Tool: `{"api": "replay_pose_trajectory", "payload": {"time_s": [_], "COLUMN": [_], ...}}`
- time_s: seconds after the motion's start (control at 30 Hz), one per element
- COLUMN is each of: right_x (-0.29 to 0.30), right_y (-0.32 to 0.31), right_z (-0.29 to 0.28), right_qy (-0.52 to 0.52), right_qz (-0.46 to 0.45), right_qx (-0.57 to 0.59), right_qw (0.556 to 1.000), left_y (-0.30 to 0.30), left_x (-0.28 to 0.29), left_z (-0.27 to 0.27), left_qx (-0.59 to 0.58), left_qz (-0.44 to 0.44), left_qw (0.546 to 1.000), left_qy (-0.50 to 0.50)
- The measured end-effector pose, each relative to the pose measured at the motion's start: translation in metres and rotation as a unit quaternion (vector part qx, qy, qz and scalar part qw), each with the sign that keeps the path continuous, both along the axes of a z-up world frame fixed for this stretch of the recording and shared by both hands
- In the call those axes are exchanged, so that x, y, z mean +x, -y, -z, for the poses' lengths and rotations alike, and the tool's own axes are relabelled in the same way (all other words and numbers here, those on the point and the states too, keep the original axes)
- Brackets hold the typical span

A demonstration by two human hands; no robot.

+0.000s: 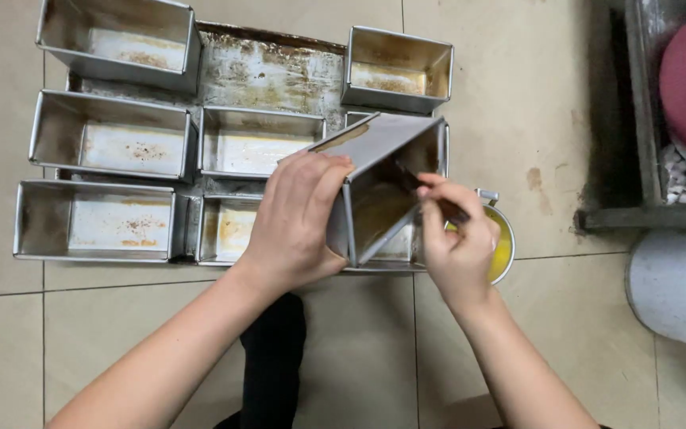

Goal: Brushing oil into the interiors of multiple bread molds to prepare them for baking.

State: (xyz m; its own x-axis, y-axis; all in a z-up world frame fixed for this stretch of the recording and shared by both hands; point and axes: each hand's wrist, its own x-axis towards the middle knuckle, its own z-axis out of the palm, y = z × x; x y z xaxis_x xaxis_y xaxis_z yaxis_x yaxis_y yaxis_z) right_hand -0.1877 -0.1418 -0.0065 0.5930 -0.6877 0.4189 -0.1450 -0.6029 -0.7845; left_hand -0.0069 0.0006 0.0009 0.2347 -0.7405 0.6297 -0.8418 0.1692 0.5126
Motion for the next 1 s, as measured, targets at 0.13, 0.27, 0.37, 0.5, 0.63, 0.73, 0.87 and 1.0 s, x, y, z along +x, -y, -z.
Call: {"api": "replay_pose_trajectory", "payload": {"time_s": [0.13,0.27,0.37,0.5,0.63,0.73,0.87,1.0], "right_x": [-0.007,-0.006,0.006,0.009,-0.003,-0.011,-0.023,-0.016], "right_y": [-0.001,-0.015,-0.011,0.003,-0.003,-0.004,0.019,0.031], "right_z": [-0.012,-0.031,-0.016,-0.012,-0.054,-0.076,-0.053,-0.067], "right_qy": [0.04,0.137,0.15,0.098,0.161,0.162,-0.036,-0.084], "right_qz": [0.043,0.075,0.066,0.057,0.099,0.146,-0.129,-0.126], "right_qx": [-0.039,0.023,0.084,0.052,0.023,0.06,0.103,0.008], "right_qw": [0.998,0.987,0.983,0.992,0.982,0.974,0.986,0.988], "left_y": [0.0,-0.003,0.001,-0.001,-0.002,-0.003,-0.009,-0.015], "left_x": [-0.005,-0.007,-0.017,-0.029,-0.019,-0.002,0.011,0.017], "left_z": [-0.004,-0.014,-0.024,-0.018,-0.015,-0.003,0.011,0.031], "left_qx": [0.011,0.034,0.032,0.043,0.057,0.063,0.129,0.176], "left_qz": [-0.047,-0.089,-0.084,-0.087,-0.108,-0.106,-0.032,0.029], "left_qw": [0.999,0.995,0.995,0.994,0.989,0.985,0.955,0.881], "left_qy": [-0.011,-0.026,-0.039,-0.058,-0.079,-0.122,-0.264,-0.439]}}
